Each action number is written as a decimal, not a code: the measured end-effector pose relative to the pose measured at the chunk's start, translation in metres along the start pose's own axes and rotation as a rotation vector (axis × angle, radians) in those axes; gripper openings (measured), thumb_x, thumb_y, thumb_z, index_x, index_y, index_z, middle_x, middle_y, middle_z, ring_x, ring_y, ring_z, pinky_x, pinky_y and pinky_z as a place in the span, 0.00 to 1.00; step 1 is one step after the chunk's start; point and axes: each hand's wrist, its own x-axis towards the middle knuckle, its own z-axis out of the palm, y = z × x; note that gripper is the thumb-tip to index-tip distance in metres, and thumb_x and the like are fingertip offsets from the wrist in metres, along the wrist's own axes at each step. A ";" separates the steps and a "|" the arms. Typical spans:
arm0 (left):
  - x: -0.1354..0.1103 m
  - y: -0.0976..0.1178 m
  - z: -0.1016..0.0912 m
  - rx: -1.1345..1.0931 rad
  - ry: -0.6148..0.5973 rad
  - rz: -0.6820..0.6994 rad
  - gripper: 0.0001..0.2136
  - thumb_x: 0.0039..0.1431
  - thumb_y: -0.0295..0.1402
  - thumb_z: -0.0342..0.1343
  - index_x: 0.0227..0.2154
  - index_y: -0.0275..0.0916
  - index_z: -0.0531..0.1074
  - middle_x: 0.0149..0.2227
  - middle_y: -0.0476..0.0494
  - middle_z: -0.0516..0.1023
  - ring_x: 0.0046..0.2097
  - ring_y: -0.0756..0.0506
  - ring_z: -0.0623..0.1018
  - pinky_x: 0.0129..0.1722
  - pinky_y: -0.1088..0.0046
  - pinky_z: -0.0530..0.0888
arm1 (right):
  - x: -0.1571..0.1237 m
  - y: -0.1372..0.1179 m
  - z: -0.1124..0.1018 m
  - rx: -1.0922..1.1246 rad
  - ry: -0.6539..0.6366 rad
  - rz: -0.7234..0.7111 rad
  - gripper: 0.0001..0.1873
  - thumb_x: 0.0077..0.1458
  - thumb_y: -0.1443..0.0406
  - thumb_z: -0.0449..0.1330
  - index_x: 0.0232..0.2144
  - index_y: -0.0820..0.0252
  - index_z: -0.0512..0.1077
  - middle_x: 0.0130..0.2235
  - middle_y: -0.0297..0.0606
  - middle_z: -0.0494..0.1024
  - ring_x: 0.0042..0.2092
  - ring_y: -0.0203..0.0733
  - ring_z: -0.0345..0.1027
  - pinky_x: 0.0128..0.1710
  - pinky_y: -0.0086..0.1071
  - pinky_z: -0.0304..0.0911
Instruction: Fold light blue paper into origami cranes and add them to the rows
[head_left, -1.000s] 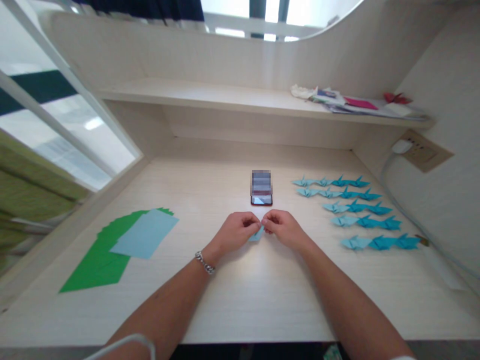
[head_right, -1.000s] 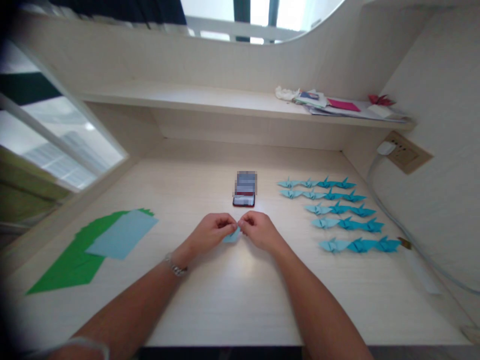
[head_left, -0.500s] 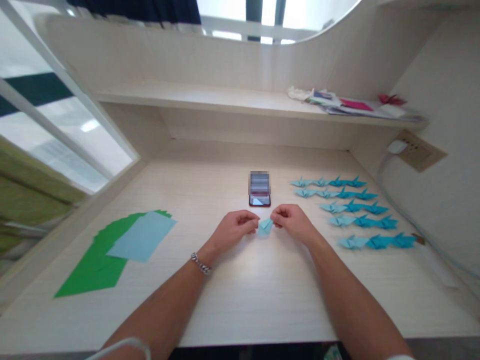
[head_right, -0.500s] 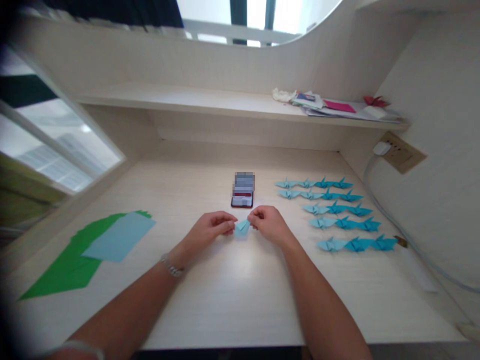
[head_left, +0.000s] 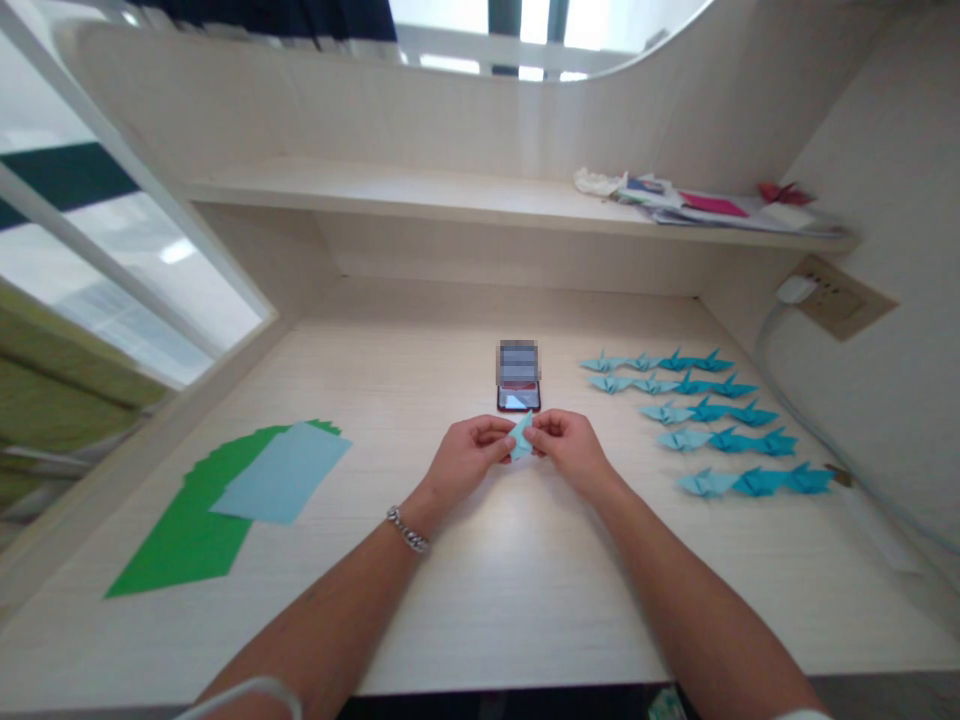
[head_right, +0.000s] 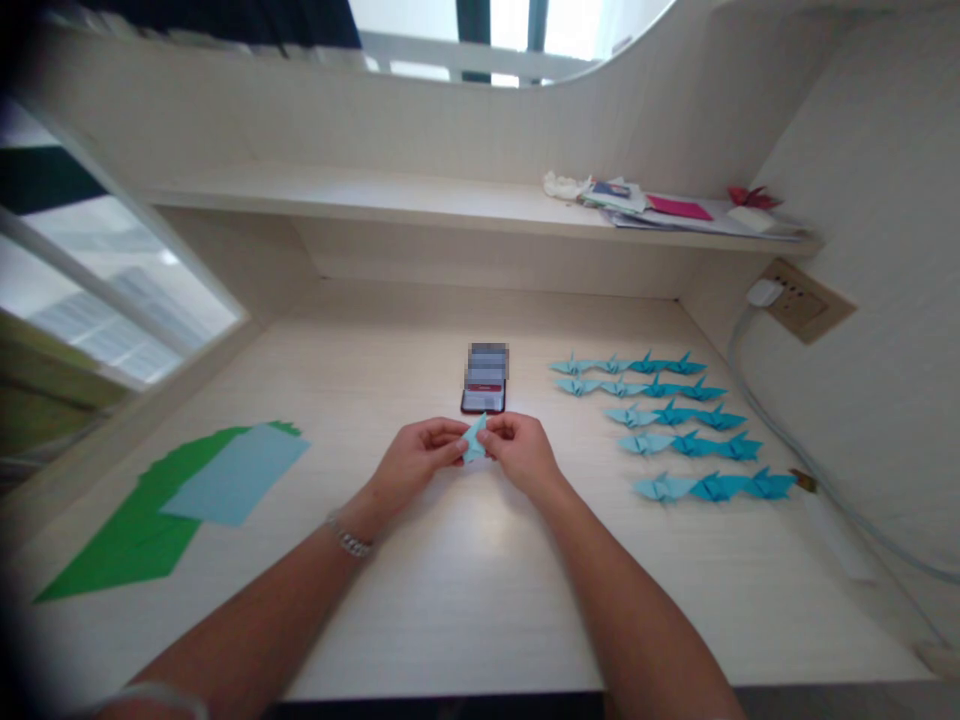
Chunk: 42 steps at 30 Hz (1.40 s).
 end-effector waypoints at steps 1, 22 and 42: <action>0.000 0.001 0.001 -0.005 -0.002 0.002 0.12 0.48 0.31 0.62 0.37 0.33 0.76 0.32 0.40 0.80 0.32 0.48 0.77 0.33 0.73 0.73 | 0.000 0.000 0.000 0.004 0.009 0.001 0.13 0.40 0.58 0.66 0.25 0.62 0.72 0.21 0.33 0.73 0.22 0.33 0.63 0.23 0.27 0.60; 0.002 -0.009 0.001 0.045 0.031 0.093 0.14 0.54 0.37 0.57 0.41 0.36 0.76 0.34 0.43 0.79 0.33 0.48 0.77 0.37 0.70 0.75 | -0.007 0.003 0.012 -0.200 0.138 -0.154 0.16 0.40 0.61 0.67 0.33 0.60 0.70 0.30 0.36 0.76 0.32 0.40 0.71 0.31 0.32 0.67; -0.001 0.000 0.010 -0.267 0.110 -0.160 0.12 0.47 0.36 0.63 0.26 0.33 0.69 0.25 0.45 0.75 0.26 0.49 0.78 0.27 0.74 0.74 | -0.001 0.004 0.007 -0.034 0.190 -0.015 0.16 0.45 0.55 0.63 0.31 0.62 0.73 0.28 0.39 0.77 0.29 0.40 0.69 0.26 0.30 0.64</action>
